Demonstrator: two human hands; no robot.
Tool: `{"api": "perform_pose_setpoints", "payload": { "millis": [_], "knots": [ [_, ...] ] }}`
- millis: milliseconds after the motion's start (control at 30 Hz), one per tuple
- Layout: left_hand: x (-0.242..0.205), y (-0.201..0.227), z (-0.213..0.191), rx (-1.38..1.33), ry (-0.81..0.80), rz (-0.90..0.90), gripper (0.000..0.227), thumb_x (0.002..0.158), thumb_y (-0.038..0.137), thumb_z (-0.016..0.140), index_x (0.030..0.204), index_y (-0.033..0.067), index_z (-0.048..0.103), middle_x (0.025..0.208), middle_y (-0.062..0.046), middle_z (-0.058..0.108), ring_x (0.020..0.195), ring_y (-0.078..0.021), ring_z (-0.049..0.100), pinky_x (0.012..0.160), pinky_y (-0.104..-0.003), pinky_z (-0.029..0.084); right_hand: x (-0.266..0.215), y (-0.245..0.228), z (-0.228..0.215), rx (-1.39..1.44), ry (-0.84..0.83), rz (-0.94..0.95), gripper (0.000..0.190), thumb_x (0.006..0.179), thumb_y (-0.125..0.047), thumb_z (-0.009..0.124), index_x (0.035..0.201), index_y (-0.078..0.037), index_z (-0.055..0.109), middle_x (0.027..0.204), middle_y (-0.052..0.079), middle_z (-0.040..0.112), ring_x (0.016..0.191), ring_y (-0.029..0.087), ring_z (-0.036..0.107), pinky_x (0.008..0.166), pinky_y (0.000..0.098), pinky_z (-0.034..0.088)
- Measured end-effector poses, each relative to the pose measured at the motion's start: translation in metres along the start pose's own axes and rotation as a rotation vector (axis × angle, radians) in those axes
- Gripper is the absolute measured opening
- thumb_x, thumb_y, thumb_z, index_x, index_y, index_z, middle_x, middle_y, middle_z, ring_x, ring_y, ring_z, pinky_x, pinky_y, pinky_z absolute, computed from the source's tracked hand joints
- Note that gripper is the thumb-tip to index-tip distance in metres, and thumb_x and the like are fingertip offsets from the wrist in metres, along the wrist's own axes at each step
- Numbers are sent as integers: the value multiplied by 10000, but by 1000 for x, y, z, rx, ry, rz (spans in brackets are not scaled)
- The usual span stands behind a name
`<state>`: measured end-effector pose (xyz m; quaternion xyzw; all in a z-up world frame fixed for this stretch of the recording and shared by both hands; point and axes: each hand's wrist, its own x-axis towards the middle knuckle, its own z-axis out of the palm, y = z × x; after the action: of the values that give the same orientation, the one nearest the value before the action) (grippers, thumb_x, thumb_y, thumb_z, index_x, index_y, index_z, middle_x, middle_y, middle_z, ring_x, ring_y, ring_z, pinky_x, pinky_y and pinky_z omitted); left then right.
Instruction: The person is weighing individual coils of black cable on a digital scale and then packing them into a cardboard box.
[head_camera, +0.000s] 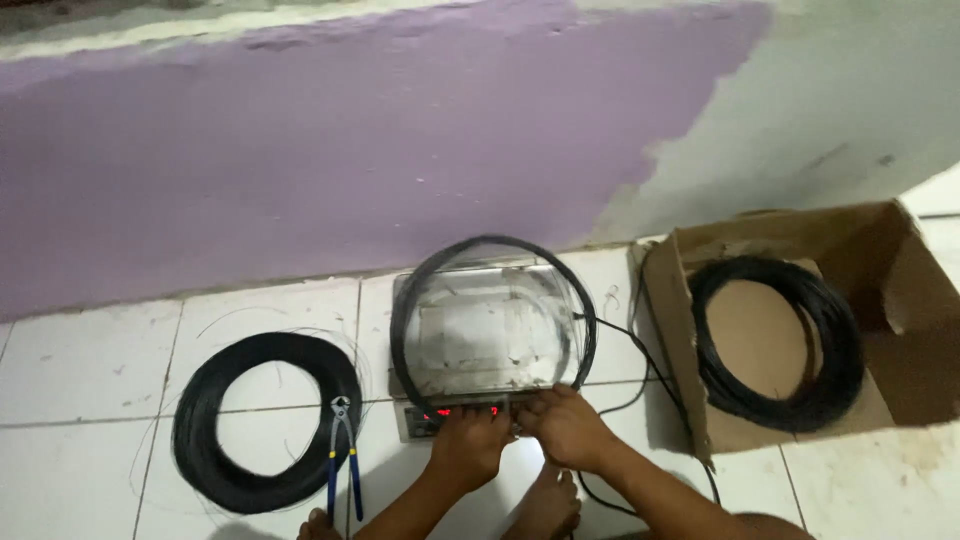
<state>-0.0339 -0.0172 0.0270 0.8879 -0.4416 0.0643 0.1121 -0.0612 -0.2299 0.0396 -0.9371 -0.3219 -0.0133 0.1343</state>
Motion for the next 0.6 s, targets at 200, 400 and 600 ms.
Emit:
{"api": "perform_pose_setpoints", "payload": {
  "millis": [200, 400, 600],
  "knots": [
    [71, 32, -60, -39, -270, 88, 220, 826, 173, 479, 1001, 101, 592, 913, -137, 621, 805, -377, 572, 741, -499, 398, -28, 4, -109, 7, 164, 62, 193, 698, -121, 555, 883, -80, 593, 659, 60, 542, 597, 305, 488, 570, 421, 331],
    [148, 94, -68, 28, 141, 403, 133, 915, 214, 462, 960, 148, 568, 643, -36, 470, 566, -260, 540, 627, -416, 434, -115, 37, -124, -293, 510, 192, 255, 867, -146, 406, 951, -183, 644, 728, 14, 460, 645, 228, 470, 652, 379, 379],
    [223, 166, -28, 30, 247, 546, 97, 843, 232, 512, 874, 149, 551, 659, -32, 474, 599, -257, 540, 698, -438, 444, -199, 68, -124, -475, 538, 538, 233, 833, -186, 486, 964, -236, 672, 763, 18, 504, 717, 232, 515, 793, 424, 421]
  ]
}}
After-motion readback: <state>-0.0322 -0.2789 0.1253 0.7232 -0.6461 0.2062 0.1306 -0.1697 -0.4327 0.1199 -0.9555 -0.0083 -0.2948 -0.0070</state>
